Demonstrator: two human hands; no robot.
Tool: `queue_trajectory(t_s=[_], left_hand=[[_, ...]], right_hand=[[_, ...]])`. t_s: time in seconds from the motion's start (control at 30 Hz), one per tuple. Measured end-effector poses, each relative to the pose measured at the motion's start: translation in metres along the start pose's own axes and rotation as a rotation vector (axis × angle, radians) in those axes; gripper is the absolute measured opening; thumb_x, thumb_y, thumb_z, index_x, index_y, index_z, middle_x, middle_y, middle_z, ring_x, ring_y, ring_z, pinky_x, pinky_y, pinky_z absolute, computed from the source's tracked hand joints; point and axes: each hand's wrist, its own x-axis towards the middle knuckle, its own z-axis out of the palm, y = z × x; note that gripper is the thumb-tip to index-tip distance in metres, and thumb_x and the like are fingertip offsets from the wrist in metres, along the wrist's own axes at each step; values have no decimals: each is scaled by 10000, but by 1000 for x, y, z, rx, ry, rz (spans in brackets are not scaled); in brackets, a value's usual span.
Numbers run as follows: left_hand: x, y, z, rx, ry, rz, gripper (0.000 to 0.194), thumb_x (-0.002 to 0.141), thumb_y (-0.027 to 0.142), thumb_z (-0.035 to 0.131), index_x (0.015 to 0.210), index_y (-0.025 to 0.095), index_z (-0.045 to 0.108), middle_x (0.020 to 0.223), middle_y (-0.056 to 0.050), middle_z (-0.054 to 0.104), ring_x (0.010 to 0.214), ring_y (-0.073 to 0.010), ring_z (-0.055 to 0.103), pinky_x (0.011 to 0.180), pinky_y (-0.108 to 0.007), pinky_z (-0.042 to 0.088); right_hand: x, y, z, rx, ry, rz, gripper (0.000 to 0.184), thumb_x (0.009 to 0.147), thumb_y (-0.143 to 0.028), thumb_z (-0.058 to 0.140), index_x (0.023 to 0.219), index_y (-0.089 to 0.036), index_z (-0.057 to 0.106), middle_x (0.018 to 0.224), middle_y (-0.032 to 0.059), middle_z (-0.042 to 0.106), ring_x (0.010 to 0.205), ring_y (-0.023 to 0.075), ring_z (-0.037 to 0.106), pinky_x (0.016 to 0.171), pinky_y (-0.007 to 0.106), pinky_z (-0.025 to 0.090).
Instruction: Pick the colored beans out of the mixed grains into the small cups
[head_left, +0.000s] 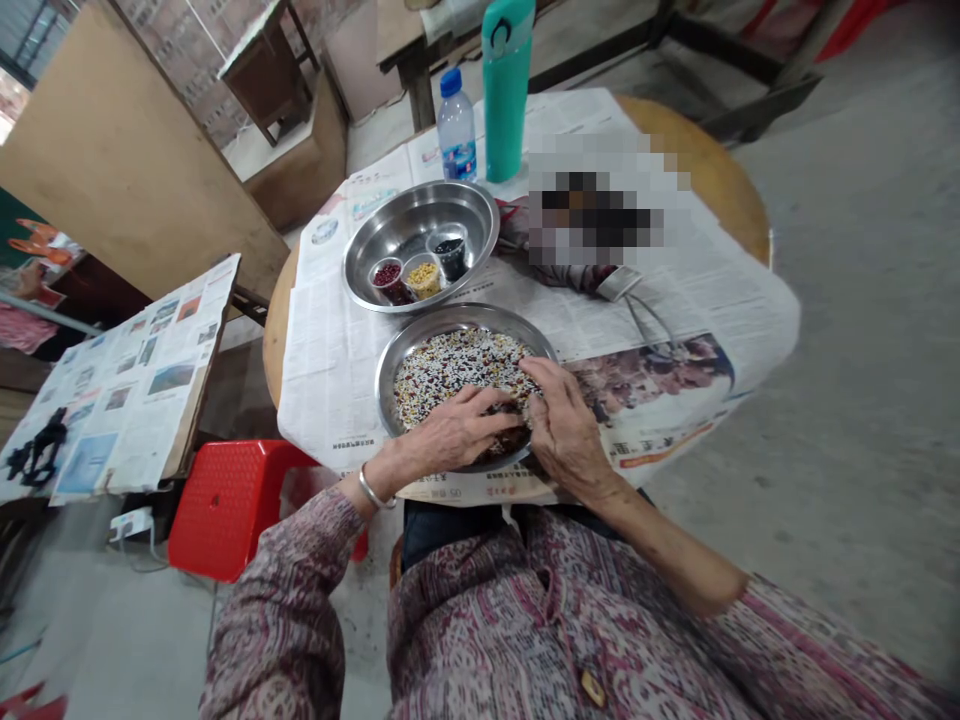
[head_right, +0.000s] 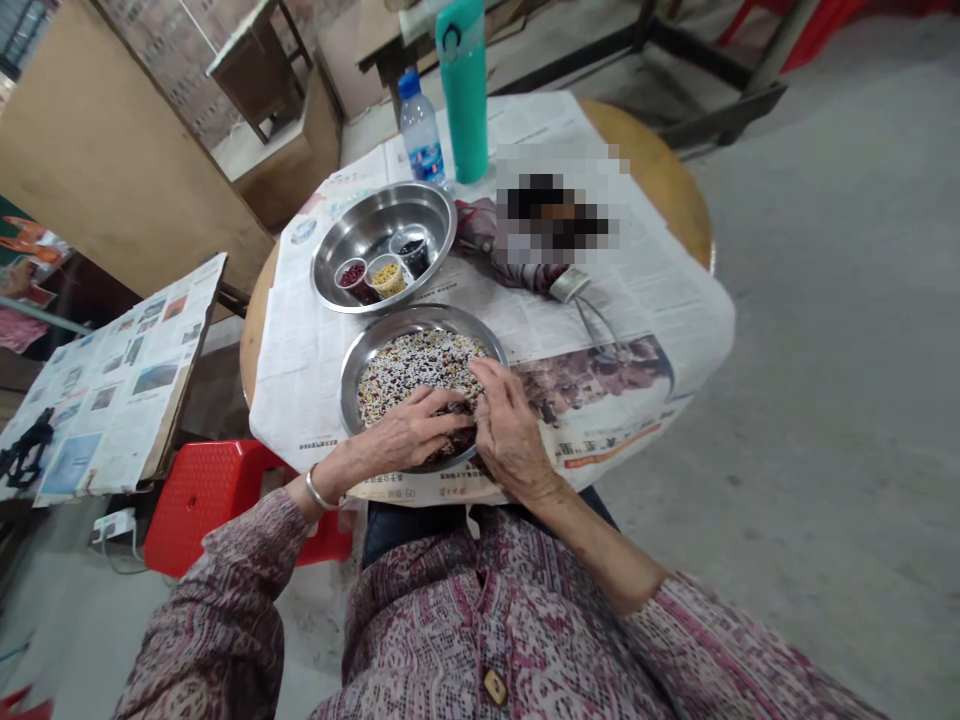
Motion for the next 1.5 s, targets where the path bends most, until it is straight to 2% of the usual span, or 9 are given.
queue_trajectory(t_s=[0.23,0.43,0.6,0.8,0.97,1.1,1.2,1.37,1.5], left_hand=[[36,-31,-1,362,140,-229,330,1037,198,408,1327,177,564,1472,-116,528,1363,-270,453,1128,-459,420],[-5,-24,-19,367,160,-620,271,1032,380,478,1180,187,597,1342,-147,555,1183,-301,529,912,-445,553],[-28,3,-3,98,122,-465,408,911,419,701,1259,253,567,1306,-94,502,1206,-281,518,955,-443,574],[17,-1,12,74,87,-192,282,1011,120,422,1214,215,594,1235,-89,554,1153,-214,556,990,-378,560],[34,-25,-7,205,162,-304,311,994,71,411,1209,198,597,1235,-94,576,1160,-225,549,950,-362,561],[14,-26,-12,221,290,-542,196,997,99,462,1083,192,612,1119,-89,603,1029,-197,608,860,-324,554],[0,-12,-2,217,439,-561,196,1041,276,495,891,194,591,927,-50,641,875,-163,635,762,-264,515],[-4,17,23,166,528,-577,337,1073,318,427,779,210,551,596,26,591,515,-115,549,506,-249,339],[-2,34,27,33,549,-539,286,1079,294,403,867,209,575,704,12,684,613,-117,644,554,-233,407]], right_hand=[[1,-1,-1,10,-8,22,452,1034,-243,359,1468,-231,485,1422,148,570,1355,270,533,1178,538,427],[1,-3,-1,14,-18,24,460,1032,-234,375,1481,-253,471,1432,138,562,1362,267,529,1180,539,425],[2,-2,-2,6,-16,-7,473,1022,-218,420,1492,-263,460,1419,129,573,1366,262,523,1165,514,447],[0,-3,-2,-13,-33,-25,477,1015,-189,448,1486,-268,456,1416,128,569,1344,249,536,1130,488,480],[8,-11,-18,-14,-38,-6,425,1000,-206,483,1419,-264,515,1402,114,590,1324,250,557,1123,492,476],[59,11,-53,-138,107,29,310,972,-287,532,1265,-230,616,1247,114,674,1208,263,619,1082,495,480],[123,51,-73,-278,174,223,347,961,-286,507,1254,-140,623,1247,169,672,1136,247,618,1005,416,499],[211,103,-72,-554,-159,475,602,951,-333,588,1437,8,491,1420,295,552,1286,286,511,1059,415,382],[233,119,-58,-699,-391,566,832,873,-579,674,1464,-26,481,1386,333,566,1243,364,561,944,434,439]])
